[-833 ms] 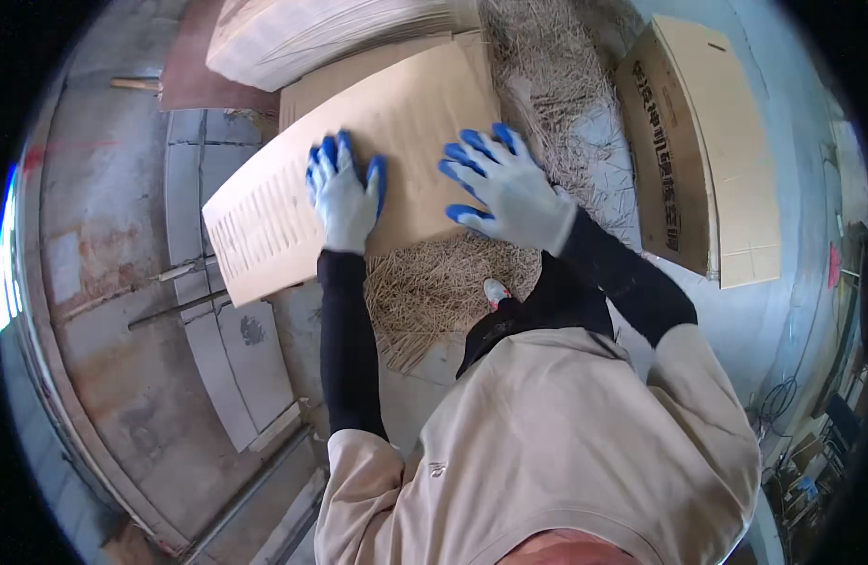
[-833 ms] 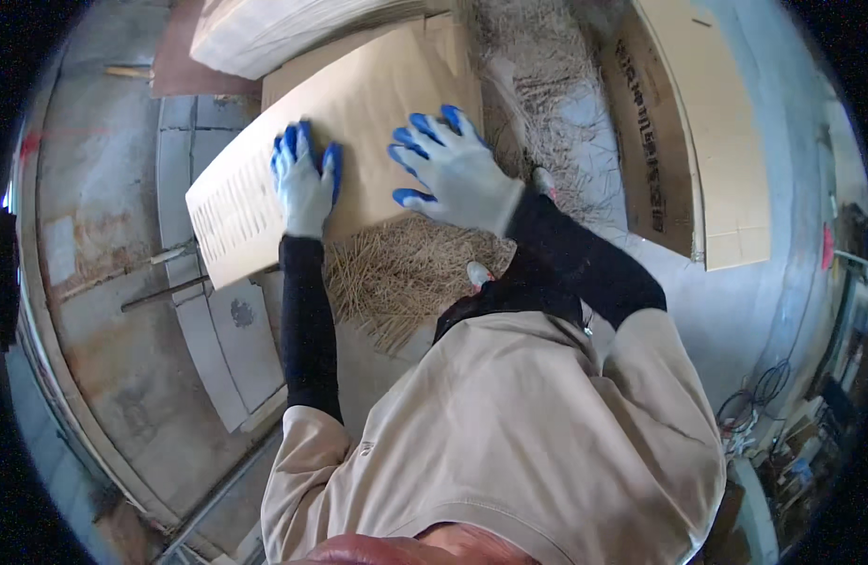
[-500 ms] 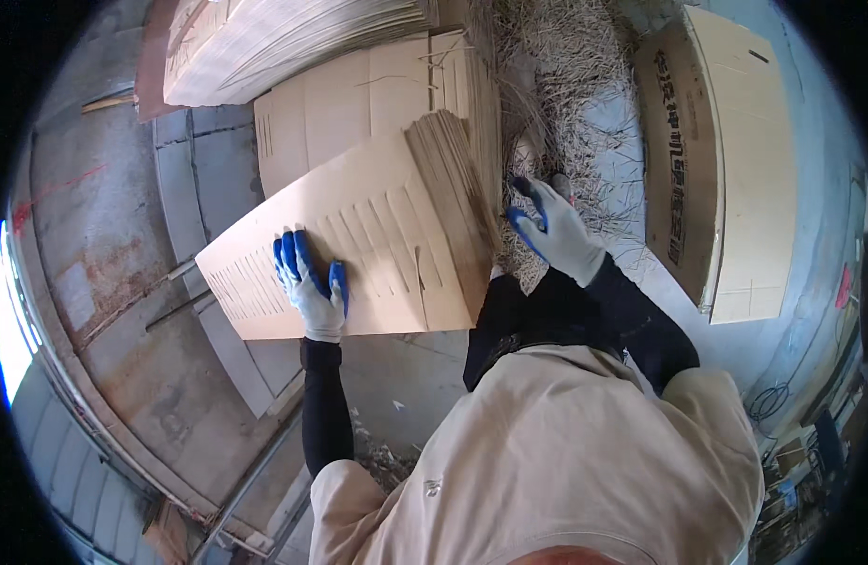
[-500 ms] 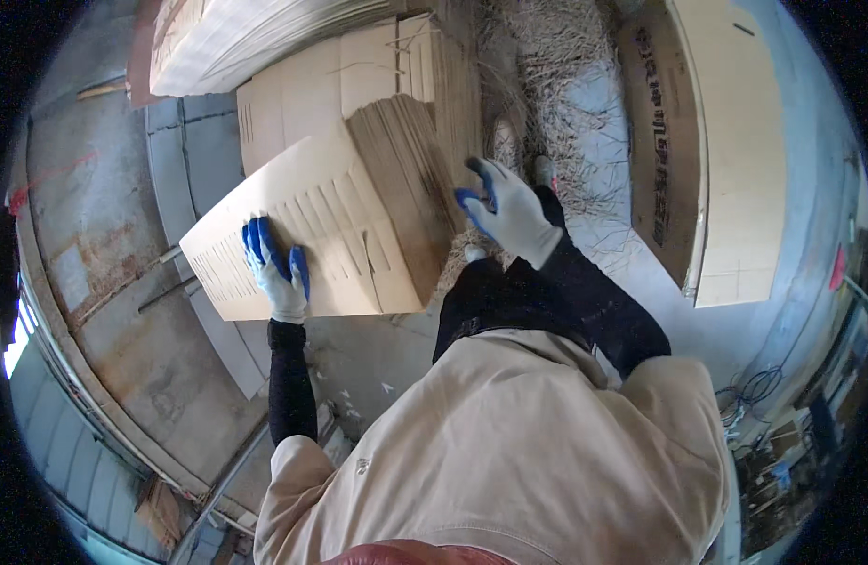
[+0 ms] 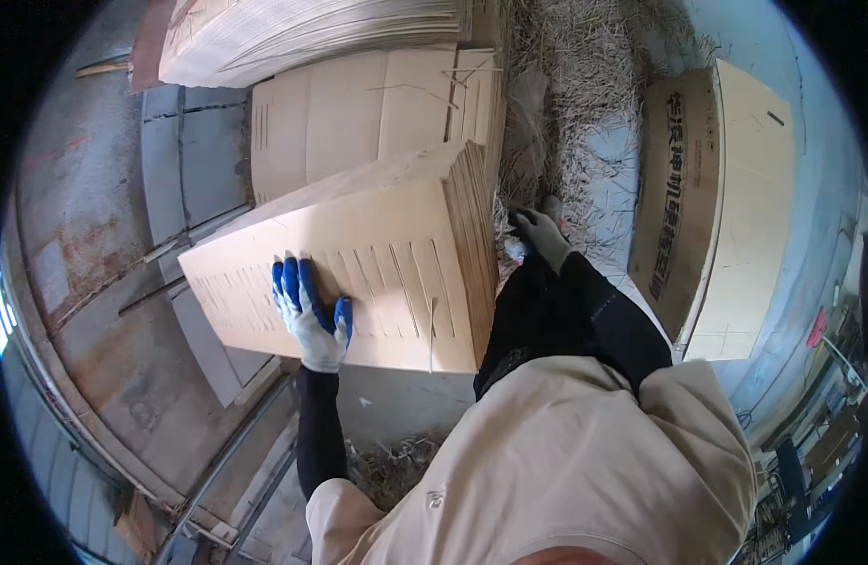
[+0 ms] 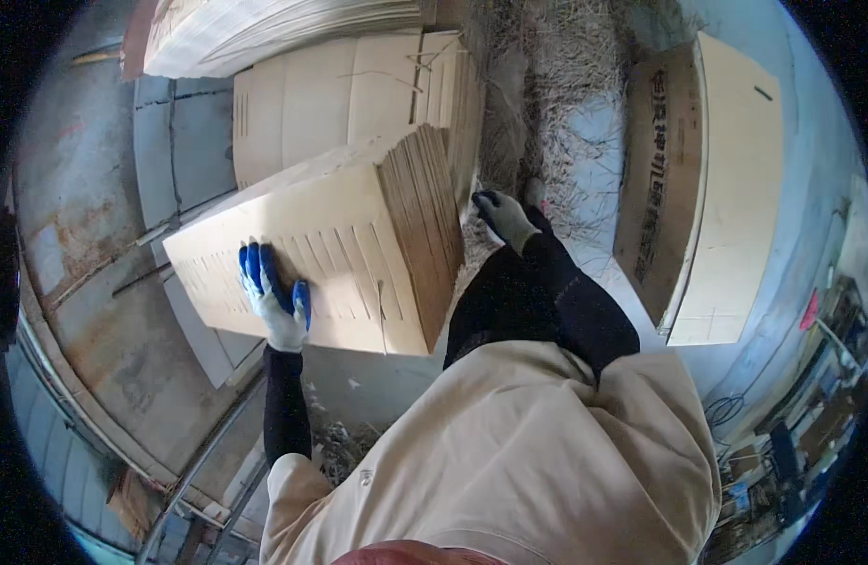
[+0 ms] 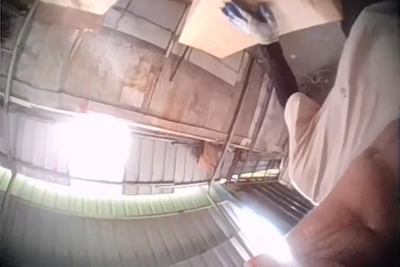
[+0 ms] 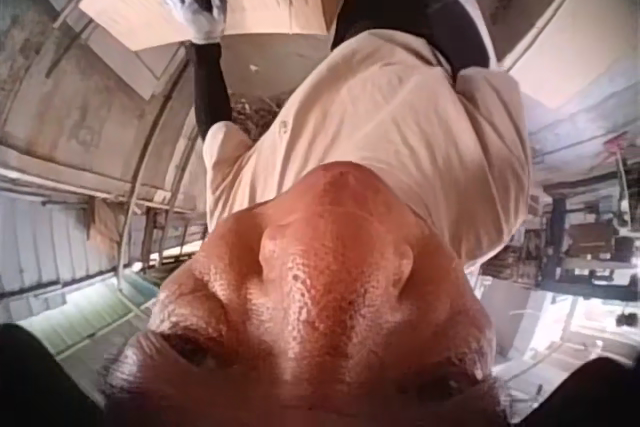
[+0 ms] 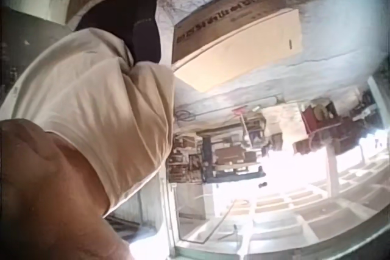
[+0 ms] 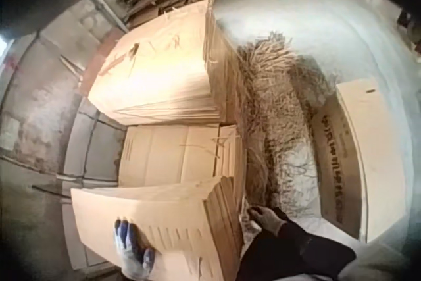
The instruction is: Handling and stacking corrugated board sheets and straw filler materials in a storage area.
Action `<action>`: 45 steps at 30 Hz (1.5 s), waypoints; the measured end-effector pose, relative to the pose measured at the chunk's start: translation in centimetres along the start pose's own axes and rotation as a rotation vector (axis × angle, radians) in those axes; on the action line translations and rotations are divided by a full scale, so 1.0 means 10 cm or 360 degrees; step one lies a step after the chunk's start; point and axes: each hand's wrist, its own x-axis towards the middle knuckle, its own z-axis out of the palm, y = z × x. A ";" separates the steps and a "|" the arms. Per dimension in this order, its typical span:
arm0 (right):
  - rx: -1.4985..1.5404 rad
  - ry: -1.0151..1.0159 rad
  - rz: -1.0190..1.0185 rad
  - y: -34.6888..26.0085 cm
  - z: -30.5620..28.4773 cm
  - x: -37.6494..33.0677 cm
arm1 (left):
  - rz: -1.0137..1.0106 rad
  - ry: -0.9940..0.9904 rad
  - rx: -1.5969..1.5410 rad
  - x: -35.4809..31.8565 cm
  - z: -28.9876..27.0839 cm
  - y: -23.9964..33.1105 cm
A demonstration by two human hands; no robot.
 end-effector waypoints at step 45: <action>-0.1011 -0.1348 -0.0412 -2.24 1.68 2.24 | -0.1448 0.0414 0.0139 0.55 0.39 0.35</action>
